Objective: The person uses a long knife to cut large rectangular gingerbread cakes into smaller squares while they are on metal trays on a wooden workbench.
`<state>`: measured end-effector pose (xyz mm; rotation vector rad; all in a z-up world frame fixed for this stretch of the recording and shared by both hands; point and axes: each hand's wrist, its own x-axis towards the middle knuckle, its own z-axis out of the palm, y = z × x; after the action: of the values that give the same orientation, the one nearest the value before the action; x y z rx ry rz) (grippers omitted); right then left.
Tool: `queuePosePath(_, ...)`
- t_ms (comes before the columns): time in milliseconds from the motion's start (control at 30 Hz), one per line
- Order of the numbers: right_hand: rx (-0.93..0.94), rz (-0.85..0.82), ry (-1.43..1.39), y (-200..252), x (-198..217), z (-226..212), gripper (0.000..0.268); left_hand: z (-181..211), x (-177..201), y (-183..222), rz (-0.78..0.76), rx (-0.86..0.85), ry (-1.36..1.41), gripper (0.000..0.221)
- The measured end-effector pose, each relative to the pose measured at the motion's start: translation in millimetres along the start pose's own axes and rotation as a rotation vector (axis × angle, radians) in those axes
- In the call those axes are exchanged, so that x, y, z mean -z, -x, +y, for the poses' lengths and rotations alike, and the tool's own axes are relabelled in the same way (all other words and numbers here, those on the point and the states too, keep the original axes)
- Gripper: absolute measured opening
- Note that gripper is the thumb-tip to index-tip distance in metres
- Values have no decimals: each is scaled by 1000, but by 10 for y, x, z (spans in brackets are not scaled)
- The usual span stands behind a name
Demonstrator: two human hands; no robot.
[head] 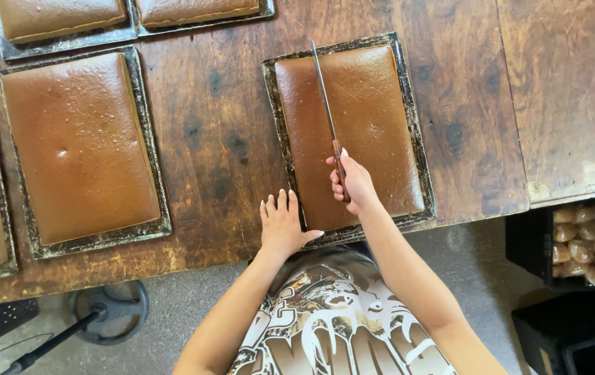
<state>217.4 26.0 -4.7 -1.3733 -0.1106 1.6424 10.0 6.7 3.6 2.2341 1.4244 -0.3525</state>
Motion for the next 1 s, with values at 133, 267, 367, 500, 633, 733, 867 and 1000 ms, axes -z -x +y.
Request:
queuePosePath(133,6,-2,4,138,24,99,37,-15,-20,38,58,-27,-38,122)
queuePosePath(267,5,30,82,123,38,120,40,-49,-59,49,144,-97,-63,122)
queuePosePath(367,8,62,114,-114,-35,-3,42,-69,-85,16,116,-103,-28,121)
queuePosePath(500,20,56,117,-353,-79,-85,42,-69,-100,-4,111,-107,-15,121)
queuePosePath(633,43,51,139,-181,47,169,41,-50,-49,-17,56,-84,-7,123)
queuePosePath(733,39,36,133,-127,111,200,41,-48,-11,-22,17,-71,-3,123)
queuePosePath(867,15,72,179,-278,-7,20,42,-60,-9,-26,-3,-96,-13,124)
queuePosePath(1000,29,114,210,-262,-52,5,42,-42,-20,-53,-18,-105,-23,123)
